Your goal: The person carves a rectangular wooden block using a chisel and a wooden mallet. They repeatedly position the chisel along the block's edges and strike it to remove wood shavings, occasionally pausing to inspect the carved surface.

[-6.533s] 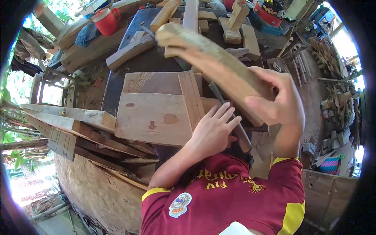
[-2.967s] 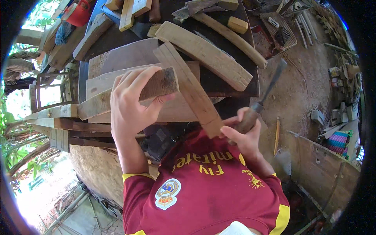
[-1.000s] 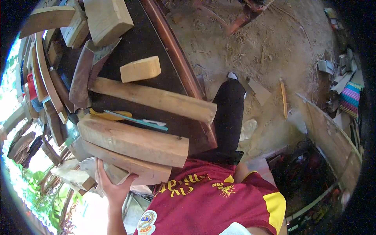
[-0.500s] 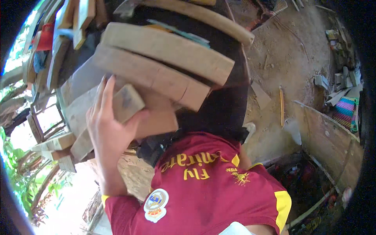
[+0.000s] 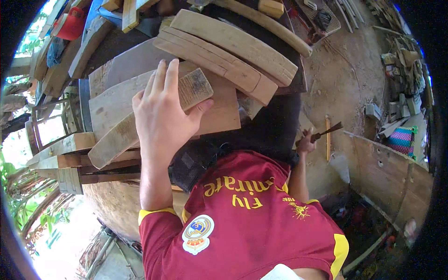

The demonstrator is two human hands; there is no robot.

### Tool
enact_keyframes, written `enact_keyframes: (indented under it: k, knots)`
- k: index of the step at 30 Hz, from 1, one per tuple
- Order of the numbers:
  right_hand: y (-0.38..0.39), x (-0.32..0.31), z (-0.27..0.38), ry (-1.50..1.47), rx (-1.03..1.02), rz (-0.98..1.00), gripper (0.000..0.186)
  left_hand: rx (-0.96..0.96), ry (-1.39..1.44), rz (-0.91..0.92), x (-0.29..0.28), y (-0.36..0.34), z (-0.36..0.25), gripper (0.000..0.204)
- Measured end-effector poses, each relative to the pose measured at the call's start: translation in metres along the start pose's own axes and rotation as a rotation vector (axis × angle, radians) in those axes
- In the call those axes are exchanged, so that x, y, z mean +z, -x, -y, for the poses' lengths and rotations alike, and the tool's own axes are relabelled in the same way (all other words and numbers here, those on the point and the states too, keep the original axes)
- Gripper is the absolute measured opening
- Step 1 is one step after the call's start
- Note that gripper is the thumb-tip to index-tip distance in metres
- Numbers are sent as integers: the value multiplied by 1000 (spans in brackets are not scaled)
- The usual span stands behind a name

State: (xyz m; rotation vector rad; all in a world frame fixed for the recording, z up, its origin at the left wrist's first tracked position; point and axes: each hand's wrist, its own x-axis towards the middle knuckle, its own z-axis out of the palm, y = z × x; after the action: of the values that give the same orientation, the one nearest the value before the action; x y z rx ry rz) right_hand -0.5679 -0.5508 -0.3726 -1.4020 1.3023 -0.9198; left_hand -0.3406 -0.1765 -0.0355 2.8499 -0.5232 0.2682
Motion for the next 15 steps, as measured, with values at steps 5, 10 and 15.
enact_keyframes:
  k: [5,10,15]
  knots:
    - [-13,54,113,13,-46,62,27,23,113,14,-3,2,4,60]
    - [27,86,228,-85,-382,398,22,79,186,39,-11,6,11,60]
    - [103,75,271,-210,-344,865,16,144,231,72,-17,15,12,64]
